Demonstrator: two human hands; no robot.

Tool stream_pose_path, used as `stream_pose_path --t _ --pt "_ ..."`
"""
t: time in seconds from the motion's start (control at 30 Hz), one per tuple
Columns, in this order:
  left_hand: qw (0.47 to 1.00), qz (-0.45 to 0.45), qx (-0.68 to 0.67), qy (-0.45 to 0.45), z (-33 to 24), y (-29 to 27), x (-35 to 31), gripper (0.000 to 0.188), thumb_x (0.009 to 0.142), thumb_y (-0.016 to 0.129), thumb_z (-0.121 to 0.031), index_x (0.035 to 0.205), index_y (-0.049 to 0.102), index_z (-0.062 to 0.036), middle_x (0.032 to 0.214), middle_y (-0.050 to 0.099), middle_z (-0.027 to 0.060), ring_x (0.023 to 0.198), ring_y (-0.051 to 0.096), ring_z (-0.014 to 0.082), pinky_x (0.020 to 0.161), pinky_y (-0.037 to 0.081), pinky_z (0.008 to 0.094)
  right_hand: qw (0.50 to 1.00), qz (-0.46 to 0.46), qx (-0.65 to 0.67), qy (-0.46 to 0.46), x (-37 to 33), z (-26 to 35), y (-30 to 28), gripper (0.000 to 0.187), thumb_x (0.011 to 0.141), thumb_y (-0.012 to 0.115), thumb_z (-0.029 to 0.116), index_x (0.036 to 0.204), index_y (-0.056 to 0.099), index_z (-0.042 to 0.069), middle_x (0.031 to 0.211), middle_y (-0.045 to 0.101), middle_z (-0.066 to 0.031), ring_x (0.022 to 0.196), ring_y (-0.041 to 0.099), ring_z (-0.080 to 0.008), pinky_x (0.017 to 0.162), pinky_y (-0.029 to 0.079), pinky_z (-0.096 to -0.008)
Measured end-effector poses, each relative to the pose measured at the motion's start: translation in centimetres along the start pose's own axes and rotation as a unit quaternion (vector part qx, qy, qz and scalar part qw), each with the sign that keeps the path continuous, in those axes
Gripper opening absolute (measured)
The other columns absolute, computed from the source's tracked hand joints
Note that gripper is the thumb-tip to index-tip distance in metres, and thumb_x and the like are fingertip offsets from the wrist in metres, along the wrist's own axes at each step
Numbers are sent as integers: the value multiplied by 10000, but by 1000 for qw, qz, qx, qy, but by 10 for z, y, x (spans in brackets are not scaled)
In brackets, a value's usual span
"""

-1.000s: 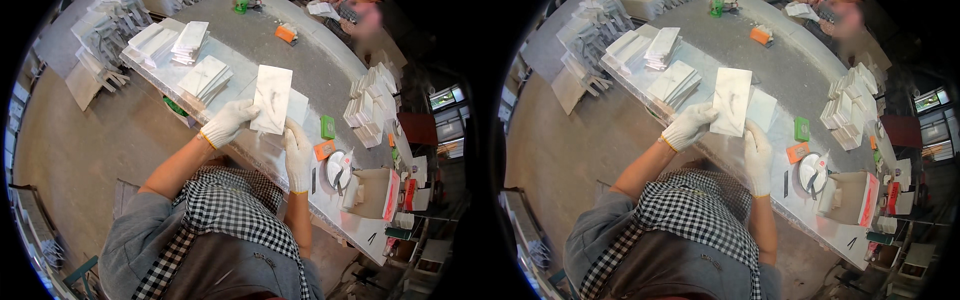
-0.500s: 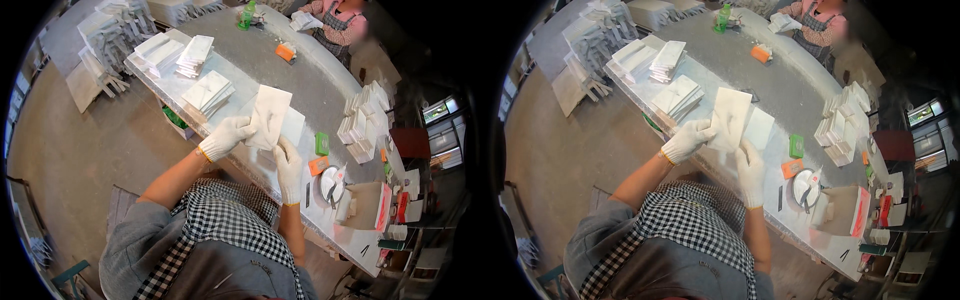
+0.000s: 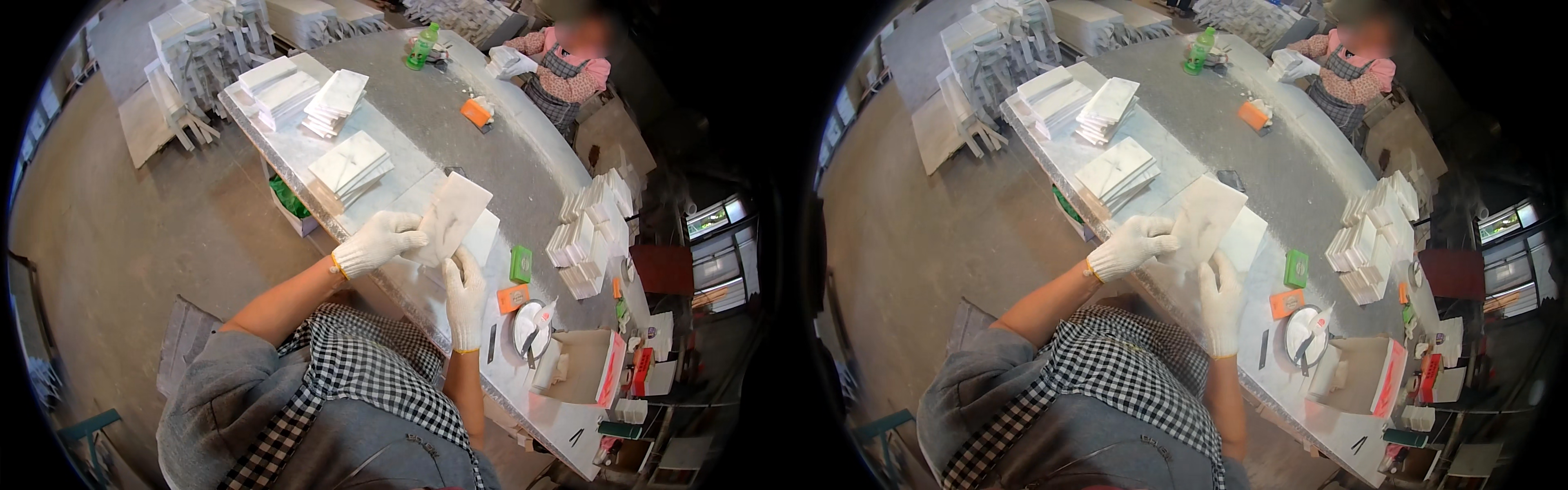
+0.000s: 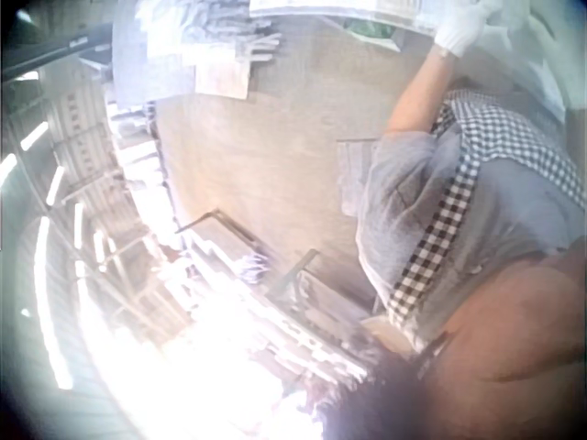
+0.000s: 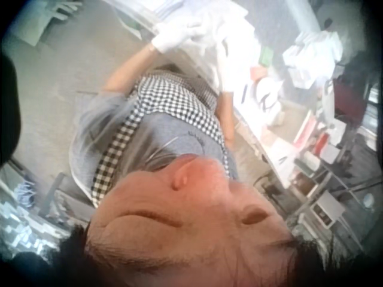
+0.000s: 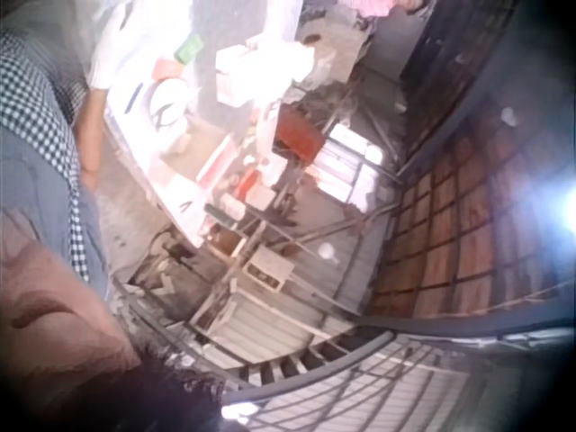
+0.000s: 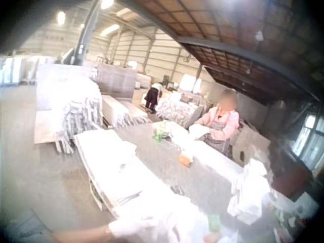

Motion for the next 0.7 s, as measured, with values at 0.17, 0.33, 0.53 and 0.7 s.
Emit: stream_pose_path --t 0.17,0.33,0.53,0.7 --pt "999 7 36 -8 -4 0 -1 269 902 670 -210 1071 724 -7 783 619 -18 711 514 56 631 425 233 1000 -8 9 7 0 -5 1 406 948 597 199 1294 599 -15 1237 654 -204 1153 614 -305 985 461 -384" --pt "999 2 38 -5 -2 -2 1 275 905 668 -219 1069 726 -7 760 614 -23 676 499 50 599 399 220 1000 0 -10 5 2 -7 1 399 947 605 191 1298 603 0 1237 651 -197 1151 607 -302 984 458 -385" --pt "999 4 -15 -50 -5 -7 -3 293 912 670 -226 1069 717 17 775 608 -36 698 501 40 614 397 210 999 -34 30 3 -1 -9 -2 401 952 603 194 1293 603 -18 1240 650 -199 1158 606 -299 986 463 -387" --pt "995 17 -42 -84 12 -16 -3 295 922 658 -235 1070 715 14 785 561 -63 694 452 41 622 376 204 998 -56 -15 14 -2 7 -13 417 961 593 200 1303 586 -38 1268 632 -202 1175 600 -306 1009 455 -395"
Point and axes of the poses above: each hand's wrist, its own x-axis towards the middle knuckle, its own y-axis out of the palm, z = x × y, the point moved 6 cm from there along x, towards the middle knuckle
